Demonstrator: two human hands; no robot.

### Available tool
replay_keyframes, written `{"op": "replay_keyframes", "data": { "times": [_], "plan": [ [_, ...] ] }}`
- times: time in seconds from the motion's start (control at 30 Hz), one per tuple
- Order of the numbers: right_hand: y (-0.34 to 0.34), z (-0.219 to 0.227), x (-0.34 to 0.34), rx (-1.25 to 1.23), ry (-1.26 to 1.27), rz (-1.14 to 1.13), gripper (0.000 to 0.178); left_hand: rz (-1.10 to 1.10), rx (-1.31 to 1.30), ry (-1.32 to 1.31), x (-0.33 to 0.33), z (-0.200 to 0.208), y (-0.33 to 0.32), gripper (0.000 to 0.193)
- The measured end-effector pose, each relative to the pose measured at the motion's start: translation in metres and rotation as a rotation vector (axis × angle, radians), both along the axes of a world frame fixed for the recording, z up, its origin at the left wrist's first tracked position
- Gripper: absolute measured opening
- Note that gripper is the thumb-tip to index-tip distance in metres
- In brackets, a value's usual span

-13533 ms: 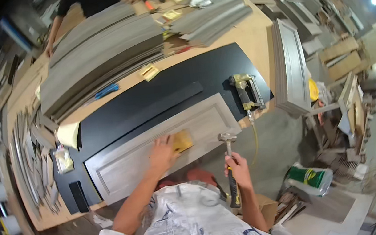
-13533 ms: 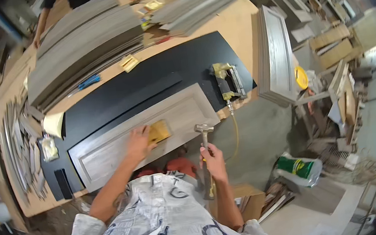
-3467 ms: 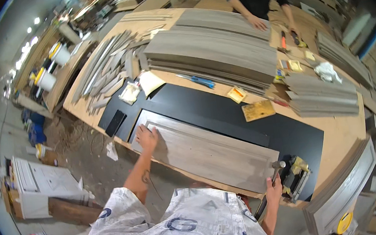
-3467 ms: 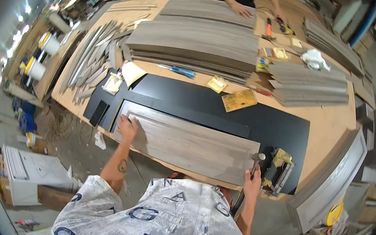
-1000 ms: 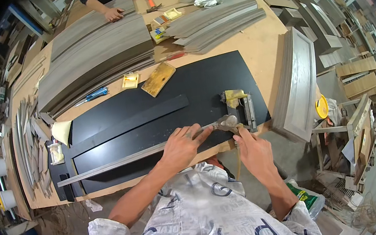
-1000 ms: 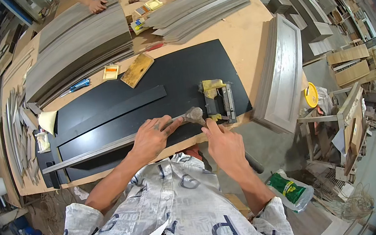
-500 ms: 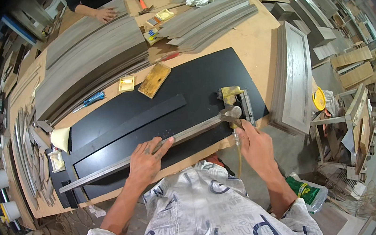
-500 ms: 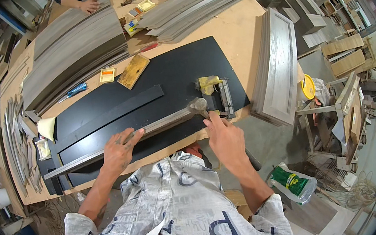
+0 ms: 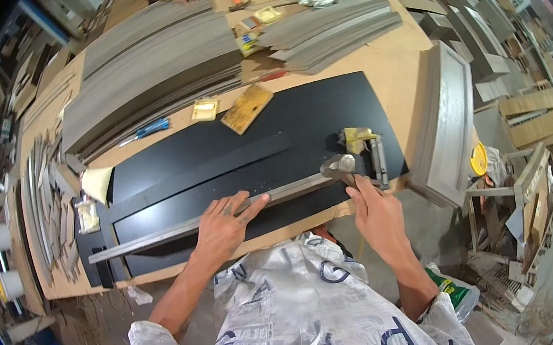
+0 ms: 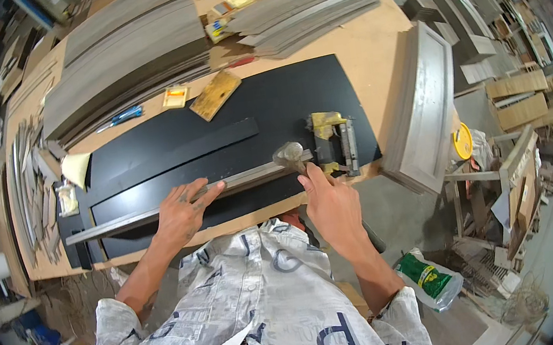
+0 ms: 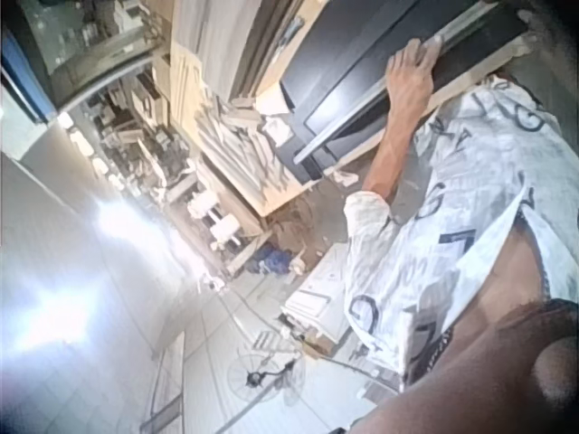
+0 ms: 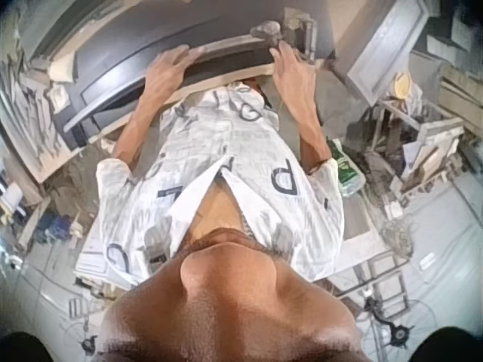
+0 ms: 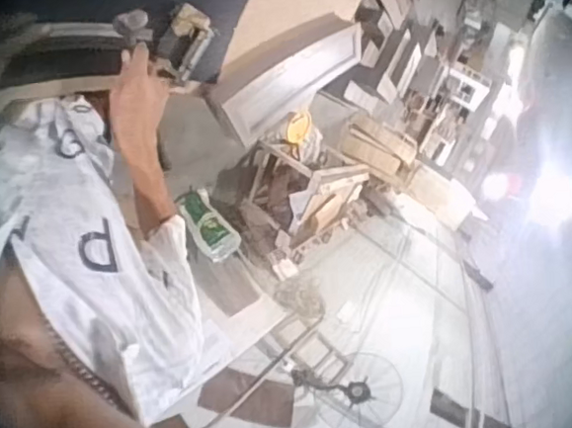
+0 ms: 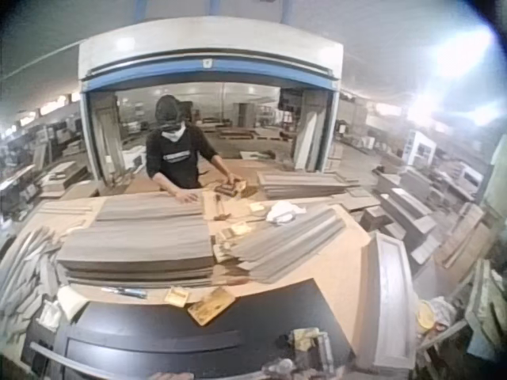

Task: Assembling a wooden furniture panel using an air nailer and hammer in a manufacturing workshop.

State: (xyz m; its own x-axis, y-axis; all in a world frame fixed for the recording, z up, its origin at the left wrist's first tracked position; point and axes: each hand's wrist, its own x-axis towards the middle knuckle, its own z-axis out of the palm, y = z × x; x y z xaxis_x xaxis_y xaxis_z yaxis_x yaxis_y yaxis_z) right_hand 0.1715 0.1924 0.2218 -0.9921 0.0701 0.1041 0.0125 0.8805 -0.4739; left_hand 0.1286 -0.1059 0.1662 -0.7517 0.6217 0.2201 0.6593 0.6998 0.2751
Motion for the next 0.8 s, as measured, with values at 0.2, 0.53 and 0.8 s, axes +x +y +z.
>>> {"op": "replay_keyframes", "data": {
  "times": [0.2, 0.53, 0.8],
  "plan": [
    [-0.034, 0.004, -0.006, 0.111, -0.092, 0.198, 0.024, 0.078, 0.032, 0.022, 0.007, -0.005, -0.016, 0.066],
    [-0.070, 0.005, -0.007, 0.011, -0.043, 0.288, 0.024, 0.087, 0.054, 0.059, 0.018, -0.010, -0.032, 0.074],
    [-0.067, 0.005, -0.001, 0.032, -0.088, 0.214, 0.024, 0.069, 0.035, 0.076, 0.021, -0.007, -0.040, 0.070]
  ]
}}
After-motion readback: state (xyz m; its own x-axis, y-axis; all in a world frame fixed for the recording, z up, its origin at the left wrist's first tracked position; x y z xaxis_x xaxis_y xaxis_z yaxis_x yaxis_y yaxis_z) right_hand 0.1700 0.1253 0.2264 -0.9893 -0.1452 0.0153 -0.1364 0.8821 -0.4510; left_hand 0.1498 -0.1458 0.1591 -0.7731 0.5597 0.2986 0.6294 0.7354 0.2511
